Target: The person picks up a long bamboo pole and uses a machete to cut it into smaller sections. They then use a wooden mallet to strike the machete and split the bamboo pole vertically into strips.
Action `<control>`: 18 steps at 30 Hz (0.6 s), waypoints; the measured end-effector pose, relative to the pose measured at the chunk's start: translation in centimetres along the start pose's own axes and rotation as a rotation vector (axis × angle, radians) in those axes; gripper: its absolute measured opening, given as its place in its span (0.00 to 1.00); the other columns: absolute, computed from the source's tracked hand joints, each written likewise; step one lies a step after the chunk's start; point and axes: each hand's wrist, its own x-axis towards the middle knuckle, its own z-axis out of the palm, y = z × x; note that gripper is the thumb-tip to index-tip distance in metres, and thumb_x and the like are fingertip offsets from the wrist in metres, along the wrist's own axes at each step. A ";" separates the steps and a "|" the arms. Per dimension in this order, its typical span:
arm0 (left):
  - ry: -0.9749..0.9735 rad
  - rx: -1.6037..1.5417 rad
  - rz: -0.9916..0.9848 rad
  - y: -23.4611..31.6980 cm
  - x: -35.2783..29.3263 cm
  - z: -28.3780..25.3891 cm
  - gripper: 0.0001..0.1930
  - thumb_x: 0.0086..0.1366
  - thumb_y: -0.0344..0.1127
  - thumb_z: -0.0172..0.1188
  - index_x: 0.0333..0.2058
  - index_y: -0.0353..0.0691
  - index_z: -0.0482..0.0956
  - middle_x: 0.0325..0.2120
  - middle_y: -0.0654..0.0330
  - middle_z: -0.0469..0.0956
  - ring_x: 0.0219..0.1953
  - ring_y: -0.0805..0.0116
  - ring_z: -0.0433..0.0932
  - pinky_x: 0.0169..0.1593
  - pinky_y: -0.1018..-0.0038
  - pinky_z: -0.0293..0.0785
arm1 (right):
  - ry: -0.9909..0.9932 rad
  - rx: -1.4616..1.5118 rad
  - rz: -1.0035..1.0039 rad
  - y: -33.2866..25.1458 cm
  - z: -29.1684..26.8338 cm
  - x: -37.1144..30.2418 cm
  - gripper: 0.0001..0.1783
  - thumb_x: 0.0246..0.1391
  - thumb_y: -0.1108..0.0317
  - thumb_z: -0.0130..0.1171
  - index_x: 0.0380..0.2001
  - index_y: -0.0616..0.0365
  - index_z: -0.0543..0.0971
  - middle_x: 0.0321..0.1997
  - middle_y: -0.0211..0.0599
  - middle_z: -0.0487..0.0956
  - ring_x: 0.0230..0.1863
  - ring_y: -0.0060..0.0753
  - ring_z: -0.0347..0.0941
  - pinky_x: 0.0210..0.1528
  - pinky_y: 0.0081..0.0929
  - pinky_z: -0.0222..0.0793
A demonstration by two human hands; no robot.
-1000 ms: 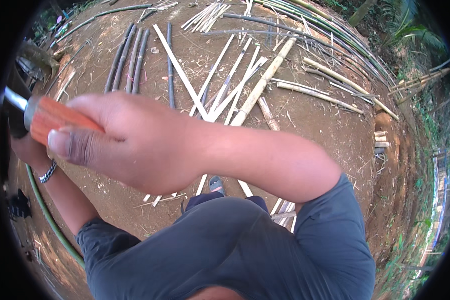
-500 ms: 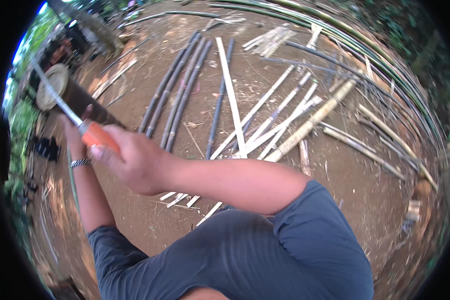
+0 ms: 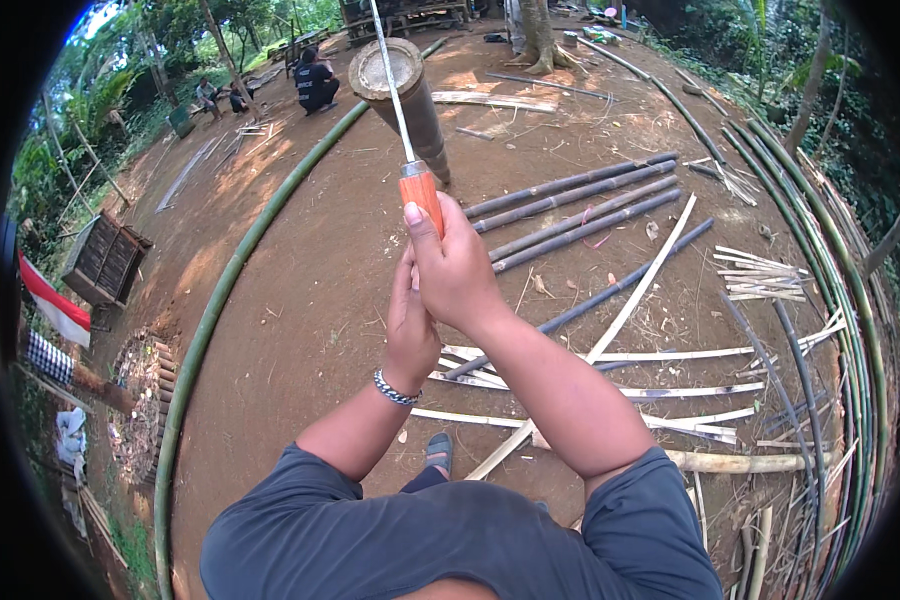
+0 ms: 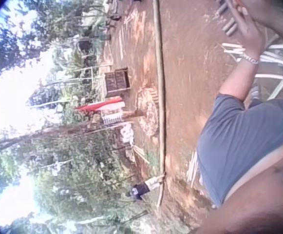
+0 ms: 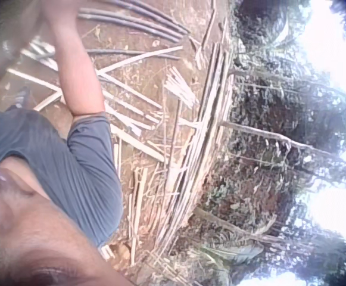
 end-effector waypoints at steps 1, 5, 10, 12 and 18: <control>0.032 0.005 0.011 0.4 0.1 -0.1 0.31 0.81 0.44 0.37 0.74 0.35 0.45 0.69 0.49 0.59 0.68 0.64 0.63 0.69 0.68 0.59 | -0.002 0.033 0.021 -0.1 0.4 0.0 0.25 0.73 0.49 0.47 0.54 0.63 0.71 0.26 0.28 0.74 0.25 0.16 0.71 0.28 0.22 0.69; -0.034 0.049 0.072 1.7 1.7 -0.5 0.32 0.80 0.35 0.40 0.75 0.38 0.40 0.71 0.51 0.56 0.69 0.65 0.62 0.70 0.69 0.60 | 0.028 0.076 -0.015 -0.8 0.8 1.5 0.24 0.73 0.51 0.48 0.53 0.63 0.71 0.26 0.26 0.74 0.24 0.15 0.70 0.27 0.21 0.69; -0.218 -0.004 0.024 3.0 3.6 -1.3 0.36 0.75 0.22 0.43 0.76 0.38 0.36 0.74 0.52 0.49 0.71 0.65 0.59 0.71 0.67 0.58 | 0.039 -0.025 0.000 -2.6 0.3 3.0 0.20 0.75 0.53 0.45 0.52 0.60 0.71 0.33 0.25 0.71 0.34 0.13 0.66 0.36 0.18 0.67; -0.178 0.114 0.112 2.9 4.3 -1.4 0.37 0.74 0.21 0.43 0.76 0.38 0.35 0.73 0.51 0.50 0.69 0.64 0.62 0.70 0.68 0.60 | 0.078 -0.190 -0.047 -2.5 0.3 3.6 0.23 0.73 0.50 0.47 0.51 0.62 0.72 0.34 0.34 0.76 0.33 0.24 0.73 0.37 0.28 0.71; -0.192 0.007 0.032 3.8 5.4 -2.1 0.40 0.72 0.23 0.48 0.76 0.39 0.37 0.72 0.50 0.52 0.66 0.64 0.67 0.66 0.69 0.67 | 0.131 -0.203 -0.008 -1.8 1.3 4.9 0.26 0.72 0.48 0.47 0.49 0.64 0.72 0.38 0.50 0.80 0.42 0.45 0.79 0.47 0.41 0.72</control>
